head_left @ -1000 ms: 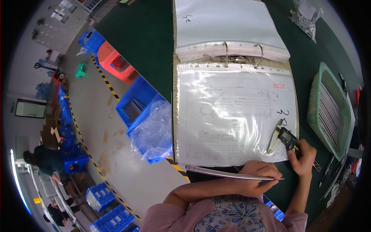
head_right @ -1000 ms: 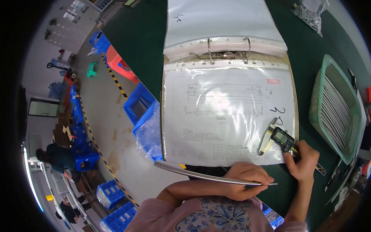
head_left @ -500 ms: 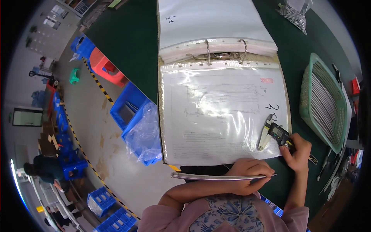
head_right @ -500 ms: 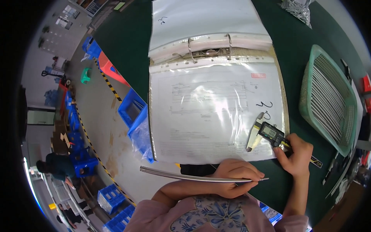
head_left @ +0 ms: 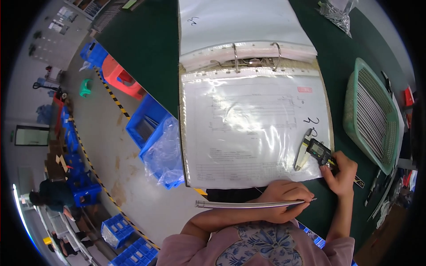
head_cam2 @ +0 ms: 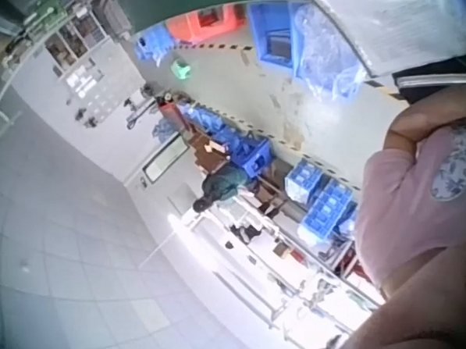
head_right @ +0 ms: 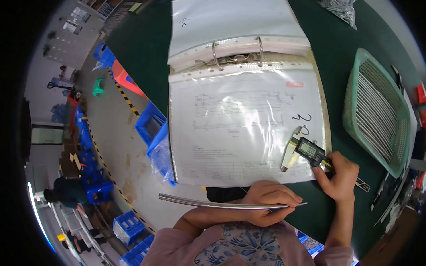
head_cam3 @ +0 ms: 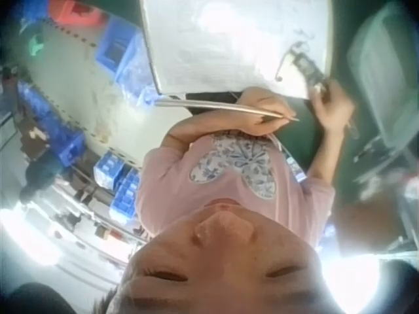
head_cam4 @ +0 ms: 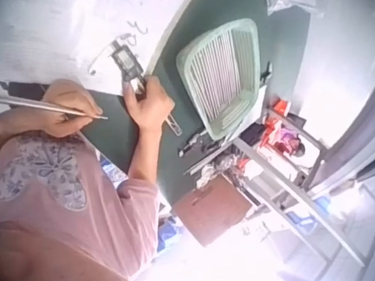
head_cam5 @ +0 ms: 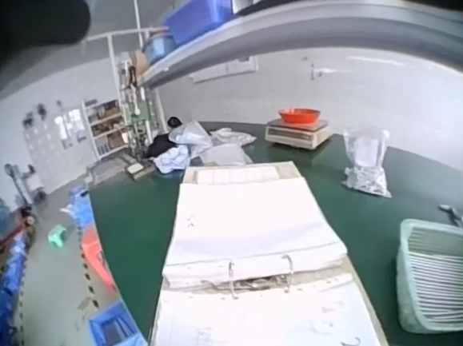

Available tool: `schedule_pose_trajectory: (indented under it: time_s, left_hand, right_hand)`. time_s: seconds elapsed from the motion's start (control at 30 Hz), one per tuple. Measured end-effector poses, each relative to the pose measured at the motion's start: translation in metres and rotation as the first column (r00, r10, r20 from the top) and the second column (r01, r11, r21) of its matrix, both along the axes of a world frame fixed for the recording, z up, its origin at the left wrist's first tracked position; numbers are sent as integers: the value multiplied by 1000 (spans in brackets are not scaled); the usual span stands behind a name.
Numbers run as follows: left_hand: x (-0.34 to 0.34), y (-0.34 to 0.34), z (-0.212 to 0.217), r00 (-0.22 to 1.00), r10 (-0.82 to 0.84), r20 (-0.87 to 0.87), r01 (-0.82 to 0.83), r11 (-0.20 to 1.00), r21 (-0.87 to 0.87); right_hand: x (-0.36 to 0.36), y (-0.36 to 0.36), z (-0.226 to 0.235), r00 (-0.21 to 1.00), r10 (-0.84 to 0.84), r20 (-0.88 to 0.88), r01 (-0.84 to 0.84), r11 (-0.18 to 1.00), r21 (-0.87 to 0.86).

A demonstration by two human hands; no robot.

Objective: Measuring the length of metal rods using a digital caliper and comparing the measurements with a technical drawing in a binder.

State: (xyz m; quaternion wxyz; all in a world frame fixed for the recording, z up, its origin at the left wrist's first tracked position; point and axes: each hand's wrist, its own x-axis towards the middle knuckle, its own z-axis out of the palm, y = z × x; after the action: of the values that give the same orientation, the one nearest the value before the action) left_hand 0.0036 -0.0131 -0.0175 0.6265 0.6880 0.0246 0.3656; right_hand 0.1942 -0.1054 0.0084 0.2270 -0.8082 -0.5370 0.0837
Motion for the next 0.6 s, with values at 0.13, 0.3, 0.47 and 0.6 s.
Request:
schedule_pose_trajectory:
  time_s: [0.13,0.3,0.47,0.6]
  left_hand:
    - [-1,3,1,1000,10,-16,-10,1000,5]
    - [0,3,-1,999,11,-36,-11,1000,14]
    - [-1,2,1,999,10,-48,-9,1000,9]
    - [0,1,1,999,-16,-38,16,1000,-1]
  right_hand:
    - [0,5,0,1000,6,-11,-6,1000,10]
    - [0,5,-1,1000,15,7,-16,1000,19]
    - [0,3,-1,1000,25,0,-25,1000,10]
    - [-1,1,-1,1000,9,11,-10,1000,22]
